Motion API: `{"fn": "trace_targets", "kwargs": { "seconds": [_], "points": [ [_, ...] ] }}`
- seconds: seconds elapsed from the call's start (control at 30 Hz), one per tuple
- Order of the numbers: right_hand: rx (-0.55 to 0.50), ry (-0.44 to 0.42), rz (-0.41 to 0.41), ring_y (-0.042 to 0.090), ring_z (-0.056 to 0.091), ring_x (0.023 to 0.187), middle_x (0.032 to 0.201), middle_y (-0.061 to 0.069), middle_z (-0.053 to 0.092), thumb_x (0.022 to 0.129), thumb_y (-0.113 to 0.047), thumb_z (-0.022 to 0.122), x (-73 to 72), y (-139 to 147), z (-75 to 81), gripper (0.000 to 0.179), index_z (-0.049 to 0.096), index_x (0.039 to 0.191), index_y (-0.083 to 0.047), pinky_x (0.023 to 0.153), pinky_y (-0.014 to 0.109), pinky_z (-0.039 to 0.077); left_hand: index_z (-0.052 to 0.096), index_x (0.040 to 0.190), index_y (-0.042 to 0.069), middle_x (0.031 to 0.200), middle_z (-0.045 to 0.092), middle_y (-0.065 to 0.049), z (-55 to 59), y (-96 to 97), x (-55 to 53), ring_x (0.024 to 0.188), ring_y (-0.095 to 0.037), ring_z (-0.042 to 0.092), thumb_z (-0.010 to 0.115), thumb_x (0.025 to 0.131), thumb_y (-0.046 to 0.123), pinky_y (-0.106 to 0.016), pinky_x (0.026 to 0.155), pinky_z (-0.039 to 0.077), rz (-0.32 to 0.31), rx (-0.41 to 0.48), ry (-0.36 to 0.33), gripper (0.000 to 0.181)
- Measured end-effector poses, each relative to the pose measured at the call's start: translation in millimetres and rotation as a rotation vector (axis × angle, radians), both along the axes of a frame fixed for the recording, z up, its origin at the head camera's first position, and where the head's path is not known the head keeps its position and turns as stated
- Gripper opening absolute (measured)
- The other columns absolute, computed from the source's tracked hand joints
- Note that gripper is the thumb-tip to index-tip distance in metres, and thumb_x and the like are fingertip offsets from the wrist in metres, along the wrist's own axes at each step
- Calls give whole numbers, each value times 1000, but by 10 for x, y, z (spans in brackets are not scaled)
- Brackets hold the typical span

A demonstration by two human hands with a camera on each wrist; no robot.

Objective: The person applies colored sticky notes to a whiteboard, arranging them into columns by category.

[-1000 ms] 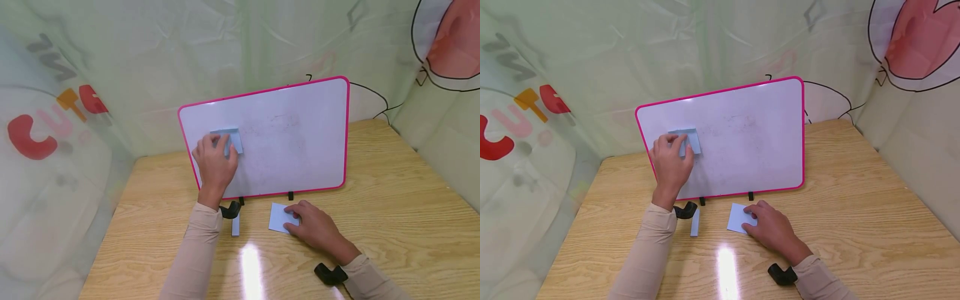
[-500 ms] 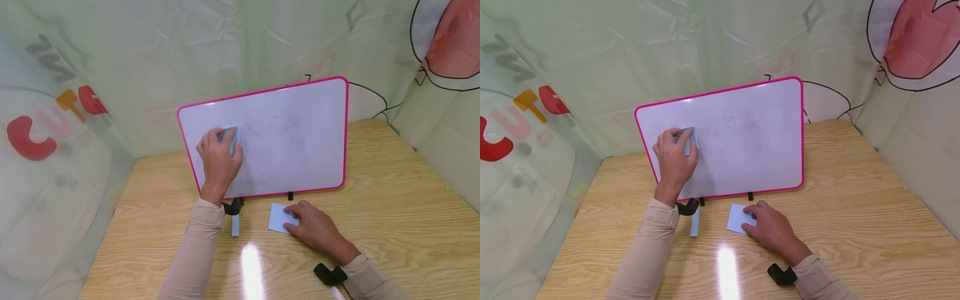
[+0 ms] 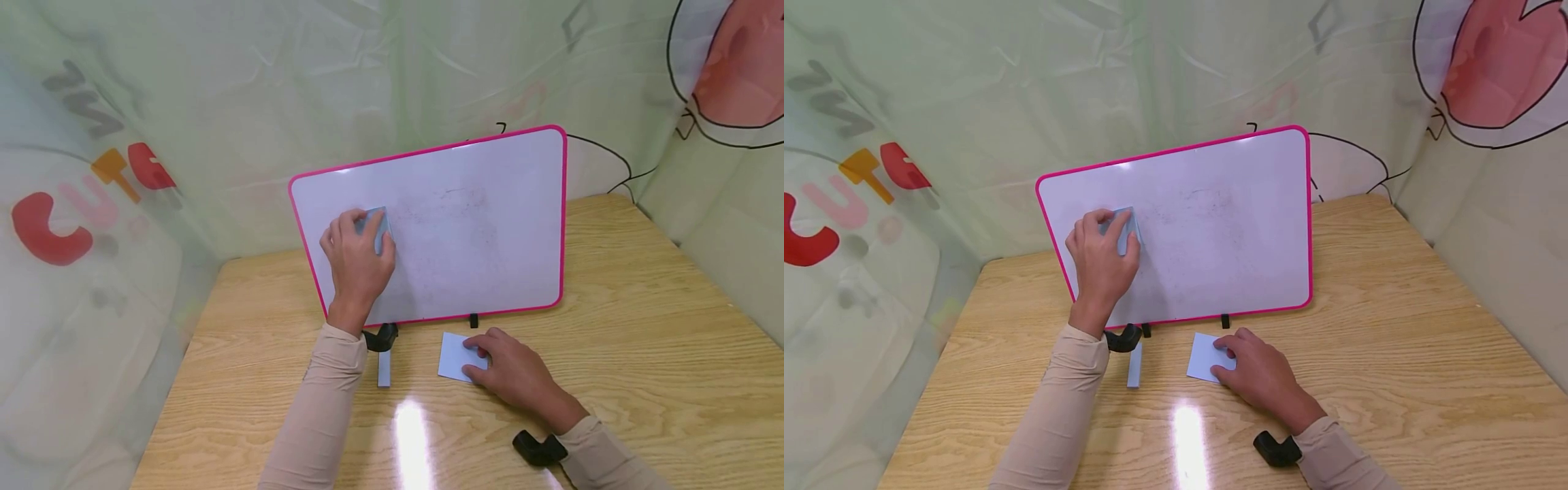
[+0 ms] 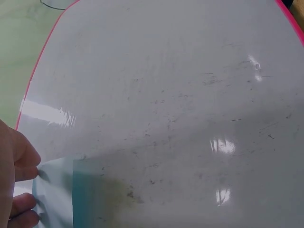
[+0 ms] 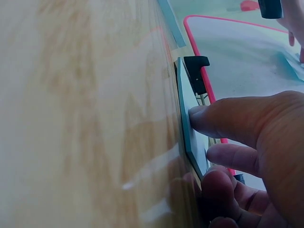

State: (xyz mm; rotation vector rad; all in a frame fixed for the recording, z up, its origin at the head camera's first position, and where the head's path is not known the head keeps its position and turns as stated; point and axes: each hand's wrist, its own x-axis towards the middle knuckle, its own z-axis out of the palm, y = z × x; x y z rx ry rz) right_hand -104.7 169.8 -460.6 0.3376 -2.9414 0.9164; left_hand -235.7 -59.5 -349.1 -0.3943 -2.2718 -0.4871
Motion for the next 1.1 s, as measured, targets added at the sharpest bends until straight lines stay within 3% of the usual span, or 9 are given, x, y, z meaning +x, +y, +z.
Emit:
{"fn": "trace_targets", "kwargs": {
  "seconds": [0.5,0.77,1.1],
  "points": [
    [3,-9,-3,9,48,72,86,-7,51,80,-28,81,20,-10,3,36,74,112,-12,60,30,40,69,131,18,124,54,-10,-5,-10,12,117,-28,48,60,94,25,-53,101,32,55,-54,0,38],
    [16,-17,-4,10,48,72,86,-6,51,81,-29,81,11,-2,3,37,74,113,-12,60,30,41,64,137,21,132,49,-12,-94,-34,-3,121,-31,45,58,94,27,-54,100,33,73,-84,3,44],
    [12,2,3,9,47,71,85,-6,50,81,-28,80,6,4,11,36,74,112,-12,59,30,40,58,142,17,136,45,-17,-194,-108,10,123,-33,42,57,94,30,-55,98,33,118,-80,15,50]
  ]
}}
